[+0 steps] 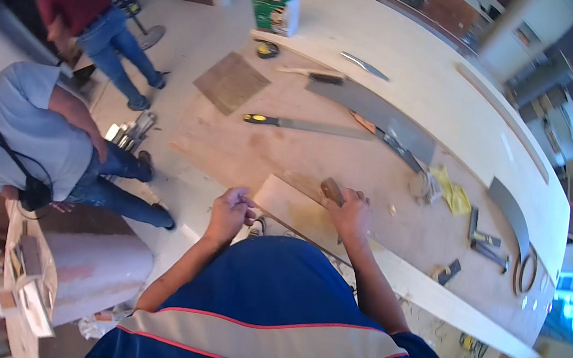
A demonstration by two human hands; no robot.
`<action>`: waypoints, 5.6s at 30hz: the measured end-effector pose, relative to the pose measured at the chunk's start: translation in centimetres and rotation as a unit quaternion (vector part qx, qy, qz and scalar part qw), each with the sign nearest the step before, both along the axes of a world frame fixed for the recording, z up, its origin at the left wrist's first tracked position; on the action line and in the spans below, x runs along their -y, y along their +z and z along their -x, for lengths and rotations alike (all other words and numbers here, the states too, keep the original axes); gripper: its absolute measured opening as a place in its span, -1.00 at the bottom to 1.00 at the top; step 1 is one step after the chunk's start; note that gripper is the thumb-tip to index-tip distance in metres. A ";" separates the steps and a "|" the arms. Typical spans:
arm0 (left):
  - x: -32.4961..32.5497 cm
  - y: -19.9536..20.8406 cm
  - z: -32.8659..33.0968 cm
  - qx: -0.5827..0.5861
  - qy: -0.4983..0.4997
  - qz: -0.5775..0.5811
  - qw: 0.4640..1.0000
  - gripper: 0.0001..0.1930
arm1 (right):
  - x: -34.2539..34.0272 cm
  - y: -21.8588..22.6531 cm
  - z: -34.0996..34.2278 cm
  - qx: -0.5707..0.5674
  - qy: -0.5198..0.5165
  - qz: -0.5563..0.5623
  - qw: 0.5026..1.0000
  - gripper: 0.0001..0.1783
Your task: Shaping a wood board and installing decorative wall panels in a residential interior.
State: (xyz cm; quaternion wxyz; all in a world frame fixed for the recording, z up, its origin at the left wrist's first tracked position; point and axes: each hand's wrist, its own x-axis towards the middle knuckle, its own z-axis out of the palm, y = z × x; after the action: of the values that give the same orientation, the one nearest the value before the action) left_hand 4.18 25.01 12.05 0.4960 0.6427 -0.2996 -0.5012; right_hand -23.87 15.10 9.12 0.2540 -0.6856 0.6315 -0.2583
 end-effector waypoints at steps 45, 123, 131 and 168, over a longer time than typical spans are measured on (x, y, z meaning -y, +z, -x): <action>2.9 9.6 5.8 0.213 -0.149 0.189 0.947 -0.92 | -3.0 9.7 -4.6 0.420 0.181 -0.206 0.865 -0.45; 3.9 5.4 4.4 0.522 -0.113 0.271 0.801 -0.82 | -3.1 10.7 -6.3 -0.074 0.201 0.146 0.966 -0.40; 4.1 3.9 4.1 0.491 -0.159 0.188 0.835 -0.84 | -2.2 9.7 -7.5 -0.107 0.242 0.153 0.952 -0.46; 10.7 6.3 4.7 0.524 -0.228 0.270 0.775 -0.27 | -2.2 2.3 -3.7 0.016 0.223 -0.091 0.971 -0.36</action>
State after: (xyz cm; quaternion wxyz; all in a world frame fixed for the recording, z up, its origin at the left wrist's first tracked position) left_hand -0.48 14.32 18.31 0.2869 0.5585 -0.7737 -0.0843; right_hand -20.12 17.33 11.41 0.3763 -0.7789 0.4794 -0.1478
